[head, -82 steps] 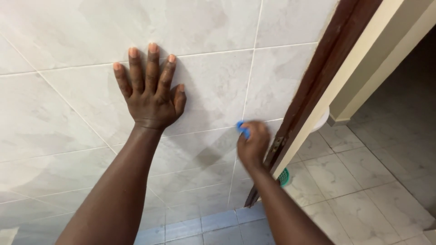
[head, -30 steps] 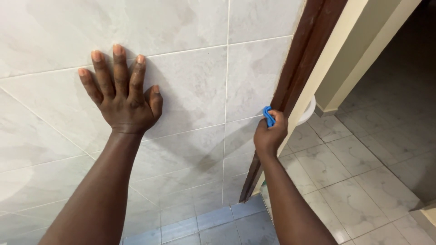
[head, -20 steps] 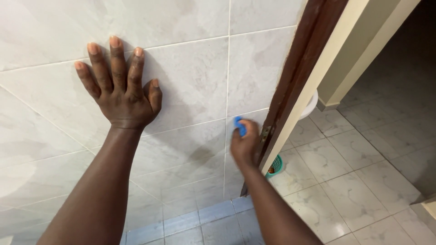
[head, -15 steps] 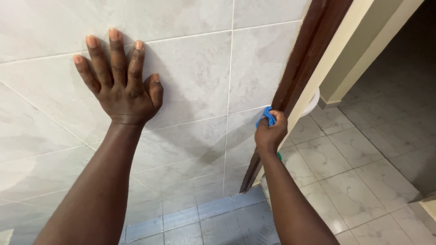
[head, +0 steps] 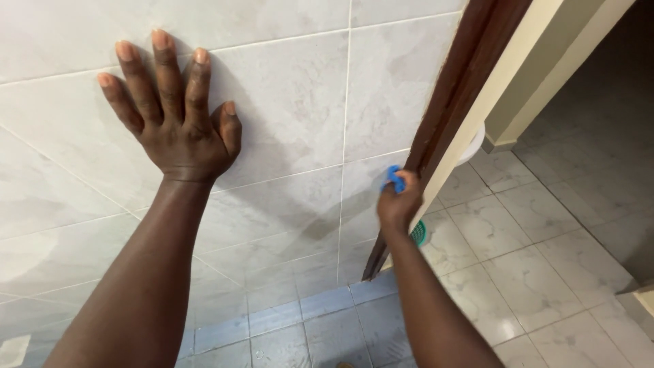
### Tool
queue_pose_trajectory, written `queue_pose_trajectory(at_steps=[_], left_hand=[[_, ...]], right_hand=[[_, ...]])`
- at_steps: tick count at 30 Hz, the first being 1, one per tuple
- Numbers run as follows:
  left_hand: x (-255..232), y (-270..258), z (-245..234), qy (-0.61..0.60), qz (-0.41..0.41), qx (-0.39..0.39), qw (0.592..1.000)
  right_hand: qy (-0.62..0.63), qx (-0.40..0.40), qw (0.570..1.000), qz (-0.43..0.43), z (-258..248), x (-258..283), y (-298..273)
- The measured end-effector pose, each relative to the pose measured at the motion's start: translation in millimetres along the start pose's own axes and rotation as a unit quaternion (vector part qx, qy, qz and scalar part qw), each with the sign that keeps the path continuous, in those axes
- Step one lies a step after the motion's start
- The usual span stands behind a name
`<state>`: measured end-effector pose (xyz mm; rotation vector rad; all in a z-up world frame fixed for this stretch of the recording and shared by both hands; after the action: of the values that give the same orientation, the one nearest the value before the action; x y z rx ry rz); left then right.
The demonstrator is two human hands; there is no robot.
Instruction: The person enters a tiled bathroom and wipes the wall tiles with a blue cloth. They repeatedly rub the same wall area in circular and back-and-forth motions, occasionally pausing to adjust the cloth. The toilet, toilet paper holder, and a mop are visible in the background.
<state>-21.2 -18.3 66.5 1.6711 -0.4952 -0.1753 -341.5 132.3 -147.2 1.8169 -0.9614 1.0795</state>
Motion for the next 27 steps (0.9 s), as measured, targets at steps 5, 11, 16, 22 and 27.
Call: queue_pose_trajectory(at_steps=[5,11,16,22,27], left_hand=[[1,-1,1,0.005,-0.006,-0.014,1.000],[2,-3,5,-0.003,-0.009,-0.007,1.000],[3,-2,5,0.007,-0.013,0.005,1.000],[1,-4,4,0.000,-0.011,-0.012,1.000],[2,-5,6,-0.001,-0.010,0.004,1.000]], right_hand=[[0.005,0.000,0.993,-0.120,15,2,-11],[0.068,0.111,0.984,-0.124,72,-2,-68],[0.004,0.019,0.992,-0.124,39,-30,-17],[0.015,-0.017,1.000,0.000,17,-33,-8],[0.047,0.109,0.993,0.001,85,-39,-59]])
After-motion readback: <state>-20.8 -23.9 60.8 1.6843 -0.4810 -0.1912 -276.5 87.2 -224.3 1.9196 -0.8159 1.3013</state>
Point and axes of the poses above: each hand's wrist, its own y-axis towards the middle knuckle, its own z-axis out of the palm, x = y × z, the point moved 8 cm from there along y, towards the middle knuckle, and after that the axes turned 2 degrees about -z, right-handed, at the moved point
